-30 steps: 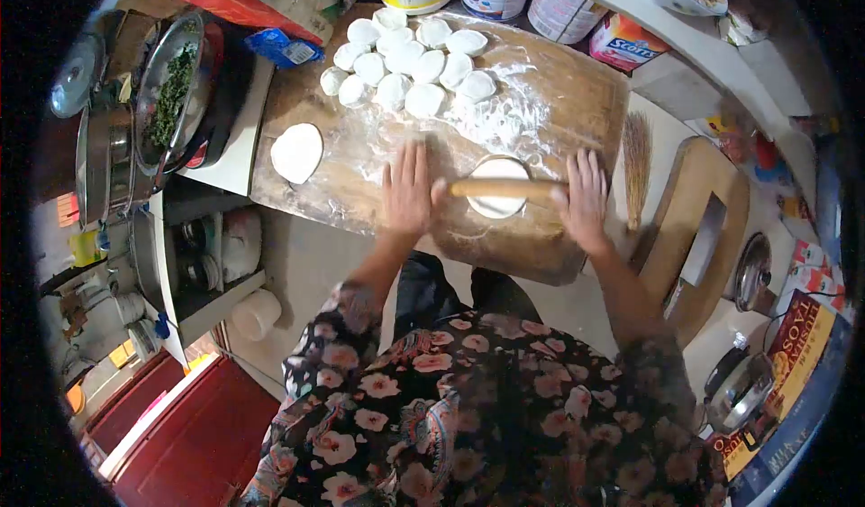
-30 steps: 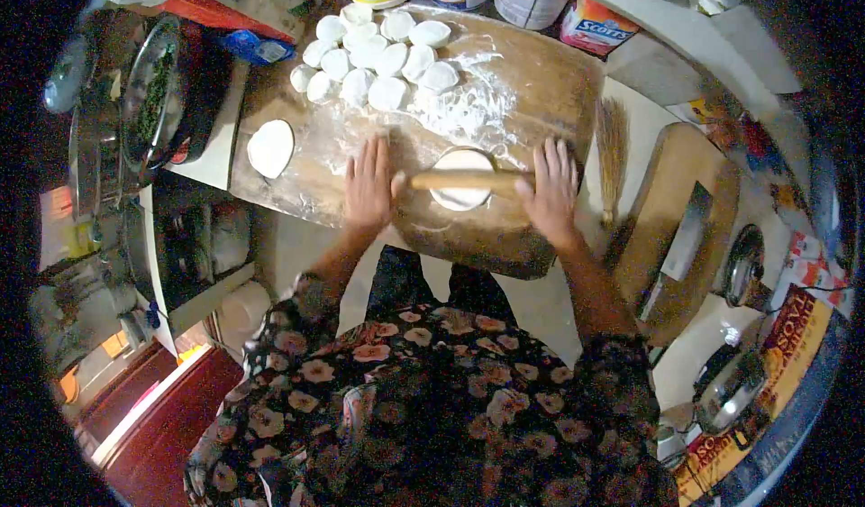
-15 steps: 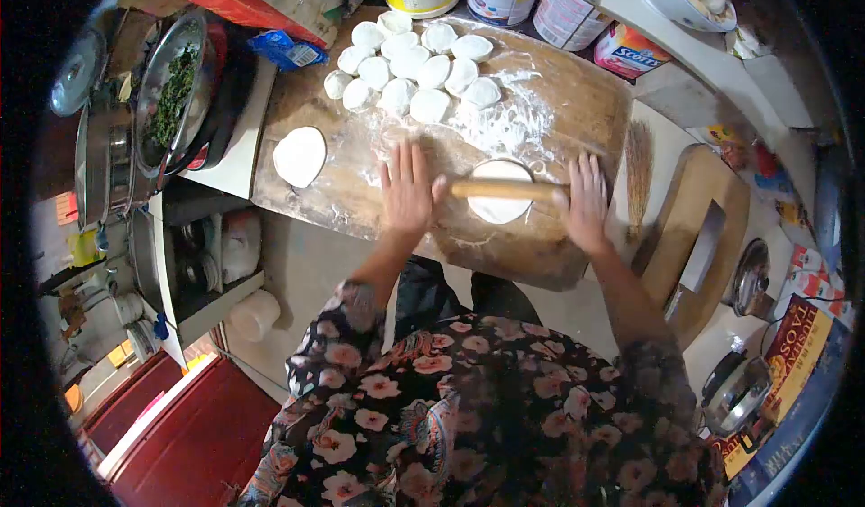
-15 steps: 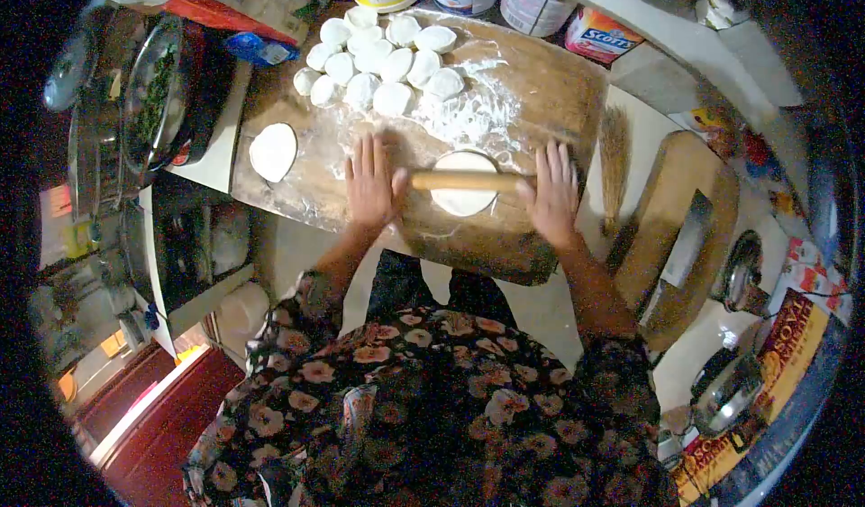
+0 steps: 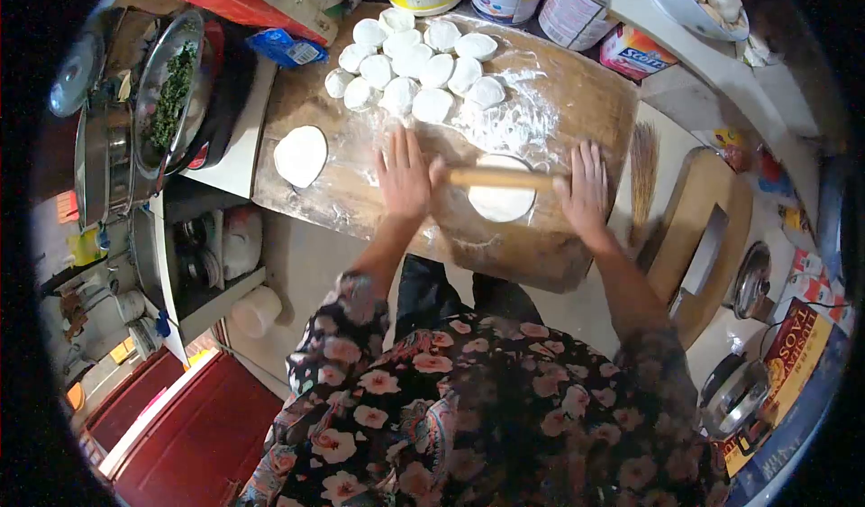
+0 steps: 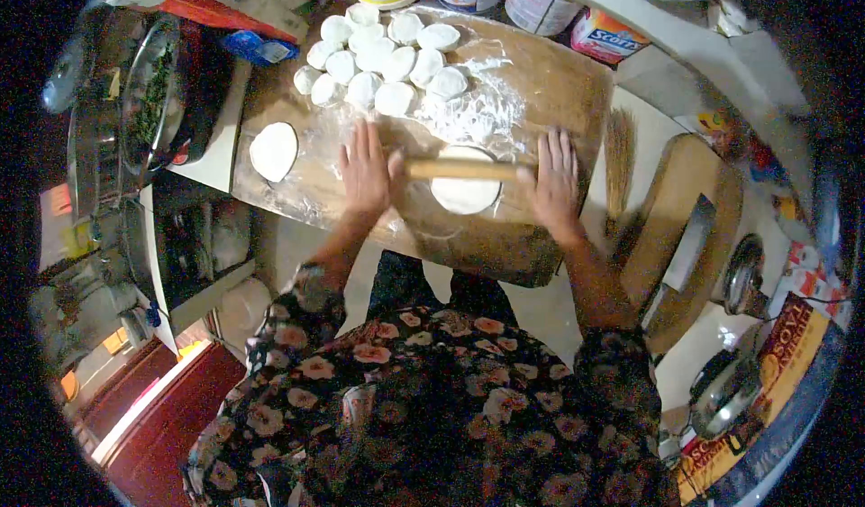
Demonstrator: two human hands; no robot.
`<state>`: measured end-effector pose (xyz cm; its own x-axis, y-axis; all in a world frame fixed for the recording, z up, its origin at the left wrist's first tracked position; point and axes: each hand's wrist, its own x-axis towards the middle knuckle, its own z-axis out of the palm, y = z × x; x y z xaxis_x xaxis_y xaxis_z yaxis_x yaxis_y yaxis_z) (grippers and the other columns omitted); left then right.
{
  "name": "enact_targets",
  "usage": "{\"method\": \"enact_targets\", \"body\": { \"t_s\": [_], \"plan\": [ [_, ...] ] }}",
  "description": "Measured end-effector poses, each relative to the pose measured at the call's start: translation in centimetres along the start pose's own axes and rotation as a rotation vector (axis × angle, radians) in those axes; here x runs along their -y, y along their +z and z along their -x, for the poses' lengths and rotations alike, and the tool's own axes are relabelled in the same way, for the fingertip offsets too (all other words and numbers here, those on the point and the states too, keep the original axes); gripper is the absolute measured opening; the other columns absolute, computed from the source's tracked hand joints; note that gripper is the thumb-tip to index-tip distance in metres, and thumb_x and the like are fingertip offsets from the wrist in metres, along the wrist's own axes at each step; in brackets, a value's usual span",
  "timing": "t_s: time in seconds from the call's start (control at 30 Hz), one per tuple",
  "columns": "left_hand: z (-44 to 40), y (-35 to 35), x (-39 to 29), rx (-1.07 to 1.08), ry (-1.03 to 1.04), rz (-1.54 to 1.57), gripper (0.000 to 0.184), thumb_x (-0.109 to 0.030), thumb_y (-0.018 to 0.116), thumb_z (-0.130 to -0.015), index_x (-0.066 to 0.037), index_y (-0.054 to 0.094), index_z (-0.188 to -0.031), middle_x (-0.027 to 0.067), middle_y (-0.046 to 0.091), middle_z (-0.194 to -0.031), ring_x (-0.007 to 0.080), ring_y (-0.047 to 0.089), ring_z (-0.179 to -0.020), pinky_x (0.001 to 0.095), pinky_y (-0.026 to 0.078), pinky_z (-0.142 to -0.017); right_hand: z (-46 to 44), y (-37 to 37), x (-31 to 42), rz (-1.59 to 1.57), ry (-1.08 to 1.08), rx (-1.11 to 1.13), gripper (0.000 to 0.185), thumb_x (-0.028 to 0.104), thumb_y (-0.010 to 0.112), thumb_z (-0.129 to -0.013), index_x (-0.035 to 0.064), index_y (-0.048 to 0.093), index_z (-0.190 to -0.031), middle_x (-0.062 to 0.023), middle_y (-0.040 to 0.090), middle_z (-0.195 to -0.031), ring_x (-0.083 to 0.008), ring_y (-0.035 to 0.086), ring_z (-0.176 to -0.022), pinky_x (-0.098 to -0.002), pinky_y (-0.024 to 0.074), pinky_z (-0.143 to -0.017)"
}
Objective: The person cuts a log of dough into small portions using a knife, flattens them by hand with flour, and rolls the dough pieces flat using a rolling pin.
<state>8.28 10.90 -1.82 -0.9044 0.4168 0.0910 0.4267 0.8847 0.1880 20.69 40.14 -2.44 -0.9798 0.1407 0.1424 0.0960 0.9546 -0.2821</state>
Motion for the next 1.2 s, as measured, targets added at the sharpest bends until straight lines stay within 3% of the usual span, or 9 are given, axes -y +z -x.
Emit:
{"method": "enact_targets", "body": {
  "t_s": [0.1, 0.2, 0.27, 0.37, 0.47, 0.63, 0.93, 1.1, 1.2],
  "plan": [
    [6.9, -1.9, 0.4, 0.146, 0.13, 0.102, 0.071, -0.04, 0.052, -0.084, 0.005, 0.034, -0.135, 0.024, 0.033, -0.142, 0.0384, 0.029, -0.133, 0.0549, 0.019, -0.107, 7.3, -0.6, 0.7, -0.018, -0.14, -0.058, 0.067, 0.052, 0.042, -0.09, -0.0032, 0.044, -0.129, -0.0229, 0.04, -0.138, -0.0391, 0.034, -0.13, -0.0534, 0.0243, -0.106],
    [9.4, -1.6, 1.2, 0.194, 0.108, 0.167, 0.069, -0.043, 0.042, -0.09, 0.005, 0.03, -0.137, 0.0222, 0.031, -0.144, 0.0398, 0.024, -0.135, 0.0557, 0.015, -0.109, 8.3, -1.0, 1.5, 0.058, -0.163, -0.052, 0.072, 0.058, 0.036, -0.09, -0.0032, 0.047, -0.126, -0.0243, 0.043, -0.135, -0.04, 0.038, -0.127, -0.0553, 0.0263, -0.104],
    [6.8, -1.0, 1.4, 0.112, 0.042, 0.199, 0.072, -0.042, 0.049, -0.085, 0.006, 0.031, -0.136, 0.0225, 0.027, -0.146, 0.0399, 0.023, -0.135, 0.056, 0.016, -0.108, 2.9, -2.1, 1.9, 0.024, -0.157, -0.009, 0.07, 0.055, 0.043, -0.088, -0.0022, 0.044, -0.129, -0.0202, 0.038, -0.14, -0.0376, 0.032, -0.132, -0.0533, 0.0224, -0.107],
    [0.4, 0.4, 1.6, -0.099, -0.084, 0.117, 0.068, -0.041, 0.043, -0.091, 0.006, 0.028, -0.138, 0.0259, 0.03, -0.142, 0.0409, 0.027, -0.133, 0.0544, 0.021, -0.107, -4.1, -0.1, 0.3, 0.017, -0.087, 0.048, 0.065, 0.044, 0.05, -0.088, -0.0014, 0.039, -0.134, -0.0163, 0.033, -0.144, -0.036, 0.026, -0.135, -0.0499, 0.0191, -0.11],
    [-2.0, -0.1, 1.3, -0.128, -0.047, 0.033, 0.068, -0.041, 0.045, -0.09, 0.005, 0.029, -0.138, 0.0256, 0.032, -0.142, 0.0407, 0.031, -0.13, 0.0543, 0.023, -0.106, -4.4, 1.4, -0.8, 0.017, -0.023, 0.016, 0.065, 0.039, 0.052, -0.087, -0.0028, 0.036, -0.135, -0.0192, 0.032, -0.144, -0.0377, 0.026, -0.134, -0.0491, 0.0194, -0.11],
    [7.9, -1.8, 1.3, 0.095, 0.12, 0.144, 0.068, -0.038, 0.05, -0.087, 0.005, 0.031, -0.137, 0.0229, 0.033, -0.142, 0.0405, 0.029, -0.133, 0.055, 0.019, -0.107, 7.2, -1.2, 0.6, -0.032, -0.178, 0.083, 0.07, 0.048, 0.049, -0.087, -0.0043, 0.039, -0.132, -0.0226, 0.034, -0.142, -0.0387, 0.028, -0.134, -0.0529, 0.0187, -0.109],
    [-1.6, 0.8, 2.7, -0.161, -0.013, 0.157, 0.068, -0.04, 0.041, -0.091, 0.006, 0.026, -0.139, 0.0264, 0.031, -0.141, 0.042, 0.03, -0.131, 0.0511, 0.024, -0.106, -5.5, 1.1, -0.8, 0.036, -0.137, -0.004, 0.067, 0.042, 0.051, -0.087, -0.0021, 0.037, -0.135, -0.0199, 0.033, -0.143, -0.0376, 0.026, -0.134, -0.0486, 0.0207, -0.109],
    [5.6, -2.5, 1.3, 0.083, 0.126, 0.185, 0.069, -0.041, 0.048, -0.088, 0.007, 0.031, -0.136, 0.0247, 0.033, -0.141, 0.0412, 0.03, -0.131, 0.054, 0.021, -0.107, 2.6, -1.1, -0.6, -0.056, -0.162, 0.12, 0.077, 0.056, 0.044, -0.087, -0.0032, 0.036, -0.135, -0.0205, 0.032, -0.144, -0.0371, 0.026, -0.135, -0.0503, 0.0179, -0.109],
    [10.6, -2.6, 1.1, 0.246, 0.11, 0.19, 0.068, -0.043, 0.04, -0.092, 0.006, 0.03, -0.138, 0.0254, 0.03, -0.142, 0.0434, 0.025, -0.134, 0.0549, 0.016, -0.108, 7.0, -0.7, -1.0, 0.03, -0.254, 0.058, 0.081, 0.061, 0.039, -0.087, -0.0042, 0.037, -0.134, -0.0207, 0.032, -0.143, -0.0373, 0.027, -0.134, -0.0523, 0.0179, -0.108]
  ]
}}
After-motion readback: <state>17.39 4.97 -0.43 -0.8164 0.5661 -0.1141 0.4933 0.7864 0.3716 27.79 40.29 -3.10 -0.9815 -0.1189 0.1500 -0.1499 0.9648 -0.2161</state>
